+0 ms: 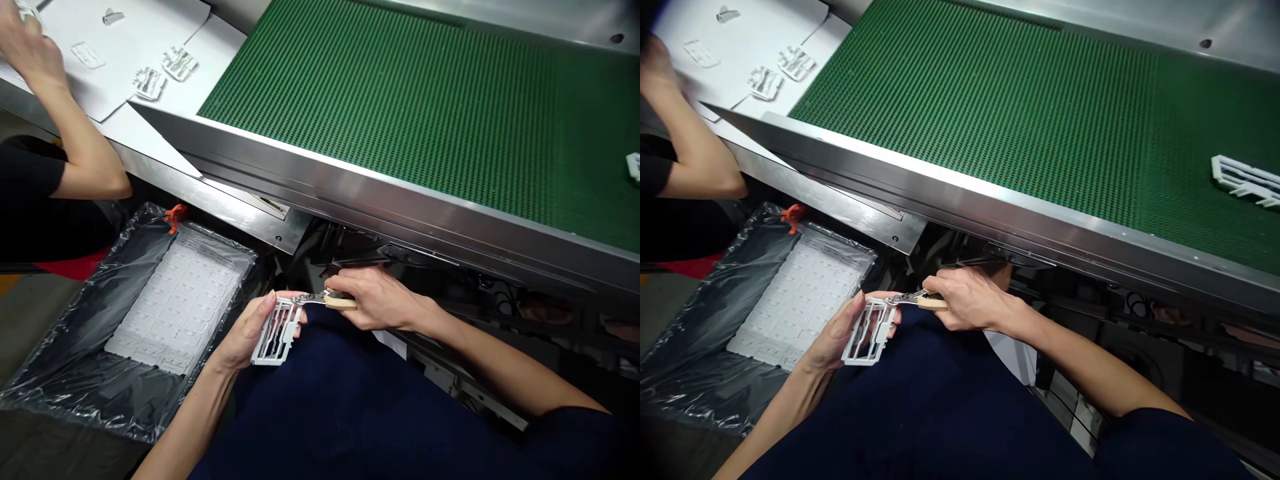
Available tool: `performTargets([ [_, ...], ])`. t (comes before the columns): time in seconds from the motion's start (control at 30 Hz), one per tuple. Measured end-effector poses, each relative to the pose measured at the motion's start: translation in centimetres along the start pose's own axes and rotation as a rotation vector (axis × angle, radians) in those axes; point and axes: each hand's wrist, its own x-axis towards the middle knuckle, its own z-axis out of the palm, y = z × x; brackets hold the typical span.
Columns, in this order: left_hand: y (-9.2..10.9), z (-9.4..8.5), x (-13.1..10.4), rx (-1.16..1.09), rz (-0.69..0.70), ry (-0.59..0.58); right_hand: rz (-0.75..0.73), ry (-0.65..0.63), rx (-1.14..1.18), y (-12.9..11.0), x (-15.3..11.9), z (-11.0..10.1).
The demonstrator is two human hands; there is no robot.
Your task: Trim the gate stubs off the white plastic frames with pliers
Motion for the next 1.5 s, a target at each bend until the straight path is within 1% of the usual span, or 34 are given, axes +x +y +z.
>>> performTargets([
  [0.1,-0.2,-0.1,-0.1,-0.021,-0.003,0.005,-0.012,0.021,0.067,0.0,0.0,0.4],
  [0.17,-0.4,-0.1,0.0,-0.055,-0.015,0.012,0.003,0.029,0.184,0.1,0.1,0.8],
  [0.27,-0.5,0.0,0.1,-0.113,-0.04,0.019,0.115,0.047,0.444,0.3,0.2,1.7],
  [0.33,-0.4,0.2,0.2,-0.161,-0.052,0.033,0.202,0.081,0.578,0.5,0.4,2.4],
  [0.43,-0.1,0.3,0.6,-0.255,-0.022,0.062,0.286,0.137,0.68,0.7,0.6,3.4],
  [0.53,0.3,0.1,1.1,-0.325,0.03,0.083,0.333,0.137,0.749,0.5,0.7,4.1],
  [0.77,1.1,-0.3,2.1,-0.377,0.096,0.134,0.406,0.145,0.809,-0.8,0.9,4.9],
  [1.0,1.4,-0.5,2.3,-0.393,0.123,0.138,0.391,0.147,0.817,-1.4,1.2,5.2],
  [1.27,1.3,-0.7,2.2,-0.41,0.148,0.118,0.397,0.15,0.825,-1.4,1.4,5.4],
  [1.5,1.2,-1.0,2.2,-0.423,0.142,0.091,0.403,0.158,0.815,-1.6,1.5,5.4],
])
